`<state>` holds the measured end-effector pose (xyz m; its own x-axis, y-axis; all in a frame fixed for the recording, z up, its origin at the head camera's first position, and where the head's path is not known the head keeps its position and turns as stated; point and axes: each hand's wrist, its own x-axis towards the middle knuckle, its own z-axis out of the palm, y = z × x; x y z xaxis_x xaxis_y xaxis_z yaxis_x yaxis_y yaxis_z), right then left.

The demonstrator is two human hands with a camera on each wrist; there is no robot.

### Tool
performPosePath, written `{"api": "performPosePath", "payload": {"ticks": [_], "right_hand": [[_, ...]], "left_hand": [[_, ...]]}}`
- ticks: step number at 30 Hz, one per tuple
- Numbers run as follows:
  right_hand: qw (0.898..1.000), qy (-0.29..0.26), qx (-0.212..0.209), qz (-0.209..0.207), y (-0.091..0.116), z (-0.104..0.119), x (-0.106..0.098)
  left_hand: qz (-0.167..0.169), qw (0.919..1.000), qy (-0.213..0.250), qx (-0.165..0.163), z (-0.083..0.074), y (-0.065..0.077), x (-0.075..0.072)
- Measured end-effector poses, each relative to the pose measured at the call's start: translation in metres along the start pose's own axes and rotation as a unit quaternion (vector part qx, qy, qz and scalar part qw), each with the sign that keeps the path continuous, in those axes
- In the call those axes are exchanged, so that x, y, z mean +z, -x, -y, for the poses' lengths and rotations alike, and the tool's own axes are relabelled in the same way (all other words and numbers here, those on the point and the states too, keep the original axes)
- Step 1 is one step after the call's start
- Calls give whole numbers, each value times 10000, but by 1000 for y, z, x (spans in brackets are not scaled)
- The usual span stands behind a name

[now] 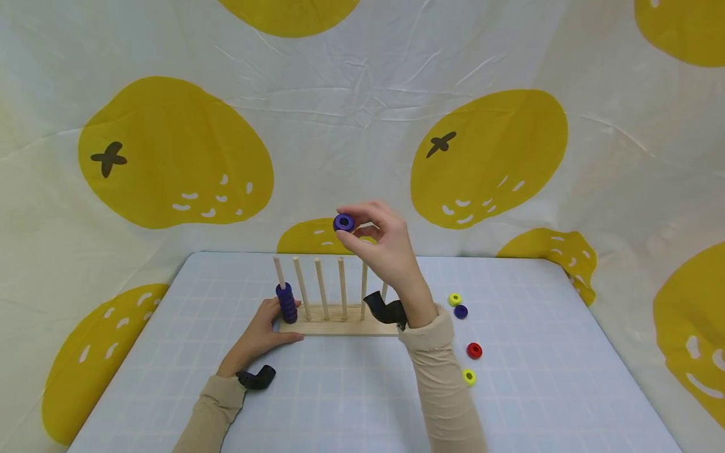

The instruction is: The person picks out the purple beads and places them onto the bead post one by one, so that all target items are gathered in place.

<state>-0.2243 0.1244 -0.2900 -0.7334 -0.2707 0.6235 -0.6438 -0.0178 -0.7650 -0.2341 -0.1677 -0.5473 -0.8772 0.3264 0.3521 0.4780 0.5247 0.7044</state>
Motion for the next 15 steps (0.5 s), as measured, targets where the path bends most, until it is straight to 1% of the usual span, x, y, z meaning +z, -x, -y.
{"api": "performPosePath", "payload": {"ticks": [7,15], "right_hand": [[9996,-223,-63,154,-12,2,14],[9995,-230,-56,214,-22,-3,32]], "left_hand": [[15,10000,-26,16,0,0,-1],[-45,9999,-31,120,2,0,1]]}}
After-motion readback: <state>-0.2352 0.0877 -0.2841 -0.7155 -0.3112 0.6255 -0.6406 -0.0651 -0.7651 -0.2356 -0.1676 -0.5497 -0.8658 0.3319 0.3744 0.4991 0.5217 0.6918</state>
